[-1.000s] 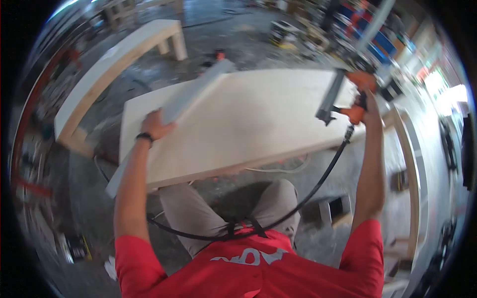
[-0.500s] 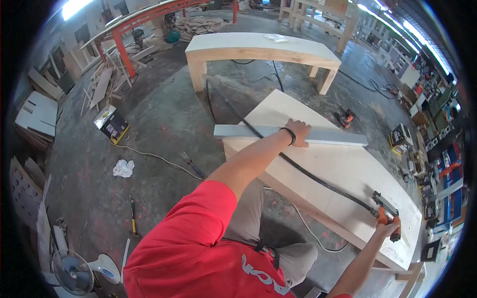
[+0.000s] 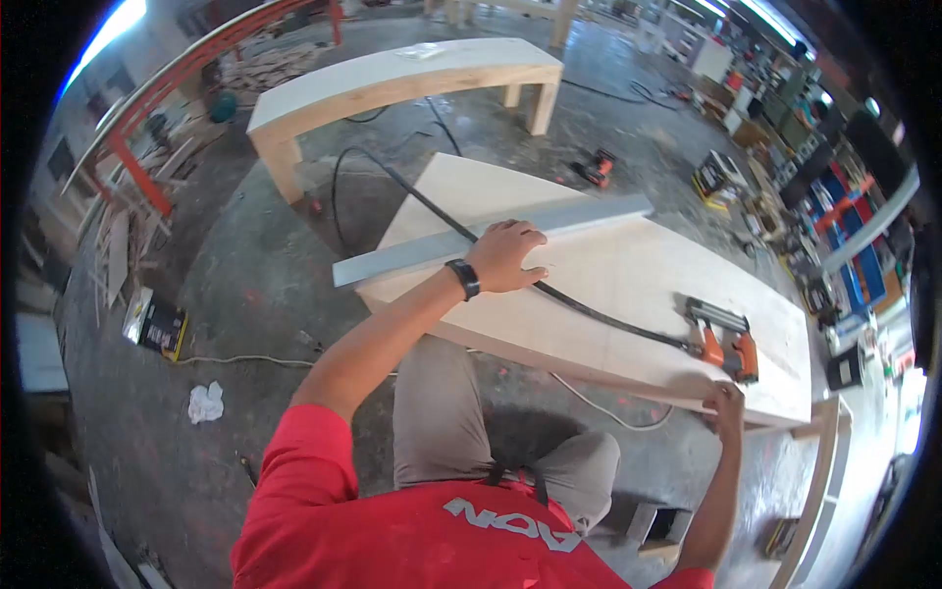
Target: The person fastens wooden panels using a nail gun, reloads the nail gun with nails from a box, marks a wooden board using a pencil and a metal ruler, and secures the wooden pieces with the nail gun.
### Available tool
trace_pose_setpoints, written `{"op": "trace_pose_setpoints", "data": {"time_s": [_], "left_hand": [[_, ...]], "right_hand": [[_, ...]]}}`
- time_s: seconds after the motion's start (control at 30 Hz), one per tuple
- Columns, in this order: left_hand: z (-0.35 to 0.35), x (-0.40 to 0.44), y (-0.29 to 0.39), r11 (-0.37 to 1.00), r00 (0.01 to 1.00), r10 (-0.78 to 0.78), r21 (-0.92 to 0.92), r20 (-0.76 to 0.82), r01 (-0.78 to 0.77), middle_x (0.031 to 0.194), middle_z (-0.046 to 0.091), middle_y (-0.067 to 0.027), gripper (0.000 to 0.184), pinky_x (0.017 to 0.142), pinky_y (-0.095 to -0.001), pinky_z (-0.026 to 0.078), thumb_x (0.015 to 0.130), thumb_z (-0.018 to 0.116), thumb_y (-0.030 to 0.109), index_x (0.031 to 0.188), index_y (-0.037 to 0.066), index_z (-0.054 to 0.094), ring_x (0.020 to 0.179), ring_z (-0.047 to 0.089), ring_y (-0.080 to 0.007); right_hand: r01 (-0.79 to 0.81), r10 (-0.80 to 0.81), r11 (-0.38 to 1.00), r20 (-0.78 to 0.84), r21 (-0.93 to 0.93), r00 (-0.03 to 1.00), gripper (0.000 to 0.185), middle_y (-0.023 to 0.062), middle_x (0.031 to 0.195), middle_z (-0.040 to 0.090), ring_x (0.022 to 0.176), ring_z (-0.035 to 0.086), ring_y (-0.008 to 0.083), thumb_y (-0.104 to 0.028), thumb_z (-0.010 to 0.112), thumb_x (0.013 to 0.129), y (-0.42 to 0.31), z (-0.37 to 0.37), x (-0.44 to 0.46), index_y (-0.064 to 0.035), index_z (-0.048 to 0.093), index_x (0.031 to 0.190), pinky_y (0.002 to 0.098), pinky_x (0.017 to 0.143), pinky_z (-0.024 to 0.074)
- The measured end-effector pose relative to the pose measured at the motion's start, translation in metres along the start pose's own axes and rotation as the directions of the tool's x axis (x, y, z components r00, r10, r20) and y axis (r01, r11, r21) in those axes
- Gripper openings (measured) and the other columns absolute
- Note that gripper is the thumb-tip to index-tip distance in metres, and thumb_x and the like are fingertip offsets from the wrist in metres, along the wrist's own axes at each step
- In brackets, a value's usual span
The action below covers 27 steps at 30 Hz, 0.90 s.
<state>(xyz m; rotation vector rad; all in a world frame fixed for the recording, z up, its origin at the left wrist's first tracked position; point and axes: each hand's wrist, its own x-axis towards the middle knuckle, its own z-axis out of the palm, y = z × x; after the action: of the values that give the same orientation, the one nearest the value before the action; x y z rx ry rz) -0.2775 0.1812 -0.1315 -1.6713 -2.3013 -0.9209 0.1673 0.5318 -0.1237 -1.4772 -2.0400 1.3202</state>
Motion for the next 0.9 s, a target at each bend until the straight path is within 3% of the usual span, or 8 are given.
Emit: {"op": "trace_pose_setpoints", "data": {"time_s": [0.07, 0.13, 0.23, 0.27, 0.33, 0.53, 0.73, 0.9], "left_hand": [[-0.019, 0.010, 0.022, 0.993, 0.996, 0.084, -0.082, -0.001, -0.084, 0.113, 0.060, -0.0139, 0.046, 0.095, -0.0435, 0.043, 0.079, 0.071, 0.036, 0.111, 0.004, 0.061, 0.113, 0.054, -0.0324], [-0.049, 0.011, 0.054, 0.975, 0.982, 0.069, -0.219, 0.175, -0.029, 0.118, 0.060, -0.0149, 0.044, 0.097, -0.0421, 0.043, 0.081, 0.071, 0.032, 0.112, 0.002, 0.061, 0.114, 0.054, -0.0326], [-0.074, 0.006, 0.081, 0.932, 0.964, 0.070, -0.362, 0.255, 0.028, 0.115, 0.062, -0.0169, 0.045, 0.096, -0.0425, 0.045, 0.083, 0.070, 0.032, 0.112, 0.000, 0.061, 0.110, 0.058, -0.0323], [-0.091, 0.003, 0.091, 0.913, 0.951, 0.036, -0.397, 0.308, 0.094, 0.113, 0.063, -0.0172, 0.044, 0.096, -0.0422, 0.045, 0.084, 0.070, 0.032, 0.113, 0.000, 0.061, 0.109, 0.060, -0.0322], [-0.131, 0.000, 0.104, 0.862, 0.912, -0.033, -0.450, 0.410, 0.233, 0.111, 0.065, -0.0172, 0.044, 0.094, -0.0395, 0.048, 0.085, 0.070, 0.032, 0.114, 0.000, 0.061, 0.107, 0.062, -0.0303], [-0.258, -0.064, 0.154, 0.596, 0.730, -0.520, -0.425, 0.443, 0.682, 0.116, 0.064, -0.0204, 0.048, 0.091, -0.0400, 0.049, 0.085, 0.068, 0.034, 0.117, -0.001, 0.060, 0.111, 0.061, -0.0320], [-0.396, -0.165, 0.223, 0.516, 0.407, -0.630, -0.036, 0.661, 0.856, 0.122, 0.062, -0.0206, 0.064, 0.096, -0.0449, 0.046, 0.082, 0.064, 0.052, 0.126, 0.005, 0.057, 0.113, 0.058, -0.0365], [-0.483, -0.209, 0.250, 0.359, 0.183, -0.690, 0.112, 0.700, 0.927, 0.122, 0.061, -0.0207, 0.061, 0.098, -0.0432, 0.045, 0.085, 0.062, 0.051, 0.125, 0.005, 0.058, 0.113, 0.058, -0.0369]], "right_hand": [[0.322, -0.345, 0.760, 0.068, -0.565, 0.936, 0.045, 0.0158, 0.082, 0.065, 0.072, 0.065, 0.0255, -0.025, 0.069, 0.085, 0.037, -0.008, 0.024, -0.0016, 0.057, 0.121, 0.0365, 0.064, 0.0555], [0.399, -0.397, 0.548, 0.191, -0.735, 0.898, 0.051, 0.0200, 0.095, 0.067, 0.082, 0.066, 0.0319, -0.024, 0.070, 0.083, 0.013, 0.006, -0.002, -0.0023, 0.055, 0.127, 0.0403, 0.077, 0.0544], [0.375, -0.473, 0.523, 0.105, -0.765, 0.875, 0.057, 0.0212, 0.110, 0.065, 0.099, 0.064, 0.0363, -0.033, 0.070, 0.083, 0.006, 0.018, -0.033, -0.0048, 0.055, 0.130, 0.0441, 0.089, 0.0508], [0.353, -0.453, 0.546, 0.086, -0.760, 0.887, 0.057, 0.0212, 0.110, 0.065, 0.099, 0.064, 0.0363, -0.033, 0.070, 0.083, -0.009, 0.020, -0.051, -0.0048, 0.055, 0.130, 0.0441, 0.089, 0.0508], [0.050, 0.151, 0.471, 0.136, -0.881, 0.979, 0.064, 0.0220, 0.120, 0.062, 0.112, 0.059, 0.0375, -0.045, 0.067, 0.083, -0.053, 0.022, -0.072, -0.0053, 0.053, 0.132, 0.0467, 0.095, 0.0479], [0.500, 0.364, 0.460, 0.670, -0.733, 0.647, 0.060, 0.0156, 0.124, 0.062, 0.114, 0.058, 0.0360, -0.052, 0.062, 0.085, -0.109, 0.059, -0.171, -0.0169, 0.053, 0.133, 0.0451, 0.100, 0.0449], [0.663, 0.130, 0.554, 0.839, -0.504, 0.529, 0.060, 0.0167, 0.119, 0.064, 0.110, 0.061, 0.0363, -0.054, 0.061, 0.084, -0.227, 0.072, -0.259, -0.0082, 0.063, 0.122, 0.0419, 0.098, 0.0455], [0.706, 0.334, 0.424, 0.822, -0.567, 0.461, 0.056, 0.0161, 0.127, 0.060, 0.117, 0.057, 0.0332, -0.051, 0.060, 0.086, -0.349, 0.103, -0.237, -0.0099, 0.061, 0.125, 0.0410, 0.098, 0.0462]]}}
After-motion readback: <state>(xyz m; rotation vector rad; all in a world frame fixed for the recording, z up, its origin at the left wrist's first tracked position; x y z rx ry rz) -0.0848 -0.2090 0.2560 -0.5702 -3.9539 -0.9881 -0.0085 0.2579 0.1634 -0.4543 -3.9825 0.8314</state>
